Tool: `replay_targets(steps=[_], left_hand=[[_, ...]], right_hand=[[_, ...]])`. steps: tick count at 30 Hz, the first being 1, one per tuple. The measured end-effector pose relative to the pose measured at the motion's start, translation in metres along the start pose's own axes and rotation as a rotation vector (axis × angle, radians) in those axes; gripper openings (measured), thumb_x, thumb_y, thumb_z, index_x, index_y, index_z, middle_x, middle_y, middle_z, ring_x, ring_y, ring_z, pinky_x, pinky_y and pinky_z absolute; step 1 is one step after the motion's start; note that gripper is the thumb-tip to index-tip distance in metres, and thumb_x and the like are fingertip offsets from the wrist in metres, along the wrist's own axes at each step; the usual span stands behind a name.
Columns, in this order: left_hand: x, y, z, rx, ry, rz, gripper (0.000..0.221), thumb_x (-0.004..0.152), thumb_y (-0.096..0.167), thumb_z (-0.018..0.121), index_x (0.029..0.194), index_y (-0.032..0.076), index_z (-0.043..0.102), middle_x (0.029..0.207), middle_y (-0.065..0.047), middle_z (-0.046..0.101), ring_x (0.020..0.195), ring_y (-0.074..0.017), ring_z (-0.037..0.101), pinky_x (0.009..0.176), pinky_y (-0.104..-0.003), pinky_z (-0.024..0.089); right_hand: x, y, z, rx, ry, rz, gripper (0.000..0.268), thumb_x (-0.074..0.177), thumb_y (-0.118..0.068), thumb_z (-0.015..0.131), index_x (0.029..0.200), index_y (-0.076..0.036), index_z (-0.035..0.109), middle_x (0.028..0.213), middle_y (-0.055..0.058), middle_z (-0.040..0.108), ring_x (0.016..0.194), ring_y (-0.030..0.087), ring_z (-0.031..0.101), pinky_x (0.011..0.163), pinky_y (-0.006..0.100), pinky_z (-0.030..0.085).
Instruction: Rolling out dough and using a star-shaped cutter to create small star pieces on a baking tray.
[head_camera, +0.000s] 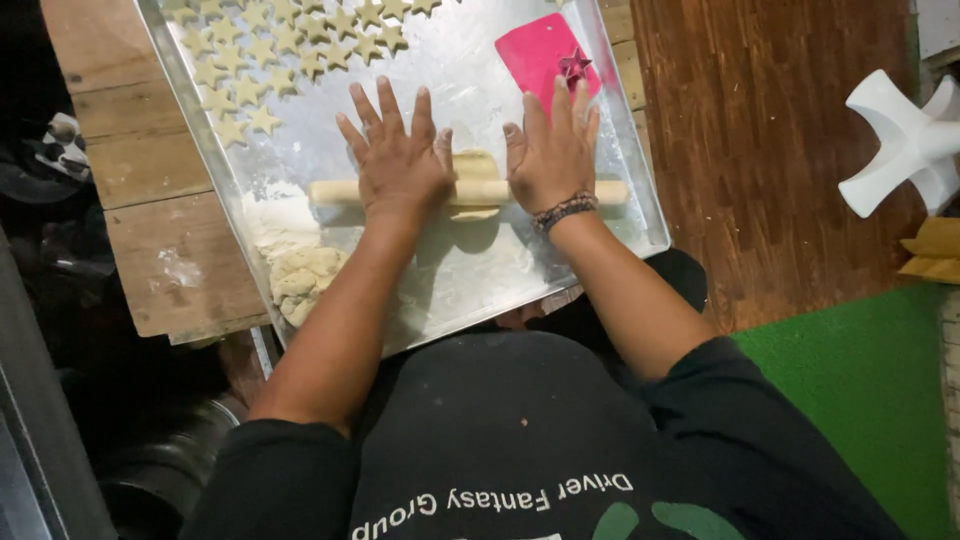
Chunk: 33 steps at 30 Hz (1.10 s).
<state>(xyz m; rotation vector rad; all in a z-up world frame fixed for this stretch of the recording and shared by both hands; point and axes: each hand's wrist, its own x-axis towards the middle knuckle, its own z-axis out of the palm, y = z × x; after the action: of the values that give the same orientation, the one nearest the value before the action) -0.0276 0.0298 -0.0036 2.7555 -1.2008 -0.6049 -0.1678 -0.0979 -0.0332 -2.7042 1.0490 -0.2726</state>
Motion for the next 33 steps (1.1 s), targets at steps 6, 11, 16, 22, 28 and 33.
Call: replay_targets(steps=[6,11,16,22,28,33], left_hand=[[-0.018,-0.01,0.039,0.092,0.091,0.068,0.069,0.104,0.056,0.022,0.166,0.026,0.019,0.171,-0.02,-0.002,0.154,-0.0466,-0.013,0.12,-0.067,-0.011],[-0.029,-0.005,0.022,0.03,0.022,0.031,0.071,0.104,0.06,0.023,0.166,0.024,0.024,0.172,-0.023,0.005,0.155,-0.0474,-0.012,0.122,-0.071,-0.009],[0.004,0.0,-0.006,0.033,-0.072,-0.024,0.069,0.105,0.057,0.012,0.167,0.027,0.004,0.17,-0.015,-0.015,0.151,-0.0398,-0.023,0.121,-0.064,-0.015],[0.037,-0.007,0.015,-0.052,0.201,0.024,0.064,0.109,0.046,0.028,0.164,0.013,0.027,0.168,-0.025,0.004,0.151,-0.0484,-0.01,0.12,-0.068,-0.01],[0.029,-0.011,0.031,-0.032,0.289,0.052,0.066,0.108,0.048,0.026,0.162,0.012,0.034,0.168,-0.026,0.01,0.152,-0.0497,-0.006,0.121,-0.068,-0.007],[0.001,-0.011,0.043,0.009,0.194,0.001,0.068,0.106,0.055,0.024,0.163,0.021,0.029,0.17,-0.021,0.007,0.152,-0.0484,-0.007,0.121,-0.068,-0.004]], right_hand=[[-0.032,0.003,0.012,-0.016,-0.07,-0.015,0.064,0.104,-0.049,0.028,0.148,-0.009,0.052,0.16,0.028,0.034,0.149,0.051,0.016,0.119,0.066,0.011],[-0.032,0.01,0.026,-0.057,0.081,-0.069,0.068,0.106,-0.061,0.034,0.147,-0.01,0.055,0.153,0.031,0.041,0.148,0.053,0.022,0.117,0.069,0.017],[0.012,-0.004,-0.001,-0.026,-0.051,0.053,0.064,0.106,-0.054,0.027,0.145,-0.009,0.05,0.161,0.03,0.024,0.149,0.051,0.01,0.12,0.067,0.009],[0.036,0.006,0.014,0.011,0.242,-0.112,0.043,0.11,-0.037,0.039,0.123,-0.004,0.063,0.15,0.033,0.042,0.144,0.053,0.02,0.117,0.069,0.018],[0.023,0.007,0.017,0.047,0.237,-0.126,0.048,0.11,-0.037,0.032,0.116,-0.004,0.068,0.148,0.029,0.05,0.145,0.05,0.025,0.12,0.062,0.016],[-0.009,-0.004,0.006,-0.009,0.034,-0.025,0.095,0.097,-0.068,-0.008,0.129,-0.01,0.06,0.155,0.025,0.043,0.147,0.05,0.023,0.119,0.068,0.013]])
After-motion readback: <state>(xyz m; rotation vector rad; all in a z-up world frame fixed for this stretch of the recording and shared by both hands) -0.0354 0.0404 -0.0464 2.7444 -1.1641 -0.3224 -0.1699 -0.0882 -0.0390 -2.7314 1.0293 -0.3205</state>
